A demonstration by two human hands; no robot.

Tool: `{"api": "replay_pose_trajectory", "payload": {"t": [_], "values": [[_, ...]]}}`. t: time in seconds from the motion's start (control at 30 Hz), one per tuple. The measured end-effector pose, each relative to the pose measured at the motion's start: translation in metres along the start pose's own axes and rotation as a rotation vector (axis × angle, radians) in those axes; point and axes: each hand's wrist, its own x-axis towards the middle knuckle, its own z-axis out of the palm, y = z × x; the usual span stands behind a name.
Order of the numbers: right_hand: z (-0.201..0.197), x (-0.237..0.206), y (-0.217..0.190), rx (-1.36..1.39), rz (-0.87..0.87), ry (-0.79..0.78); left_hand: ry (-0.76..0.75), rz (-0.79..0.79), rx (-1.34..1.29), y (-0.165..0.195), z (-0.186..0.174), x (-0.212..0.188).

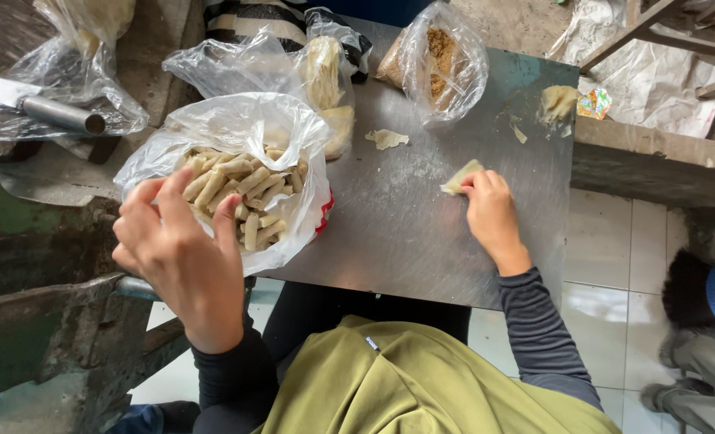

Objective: The person takes thin dough wrapper sheets from the table, spoons brown filling from a plastic bag onto a wrapper, folds the wrapper over the filling, and rolls it into a cylinder, placing finished rolls into a large plastic bag. They also pinch off pieces from a dough ball and flatten wrappers by hand before filling.

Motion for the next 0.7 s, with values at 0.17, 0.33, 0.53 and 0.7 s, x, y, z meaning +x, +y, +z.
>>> {"api": "replay_pose_trajectory", "payload": {"t": [0.17,0.33,0.53,0.7], "values": [[0.017,0.003,-0.04,0.196,-0.066,-0.091,-0.009,0.368,-0.505,0.029,0.029,-0.036],[0.004,0.019,-0.05,0.402,0.076,-0.015,-0.34,0.484,-0.449,0.084,0.125,-0.063],[-0.012,0.08,-0.009,0.295,-0.019,0.32,-0.371,0.415,-0.262,0.1,0.208,-0.092],[0.018,0.138,0.018,0.421,0.158,0.124,-0.35,0.439,-0.279,0.107,0.23,-0.104]]}}
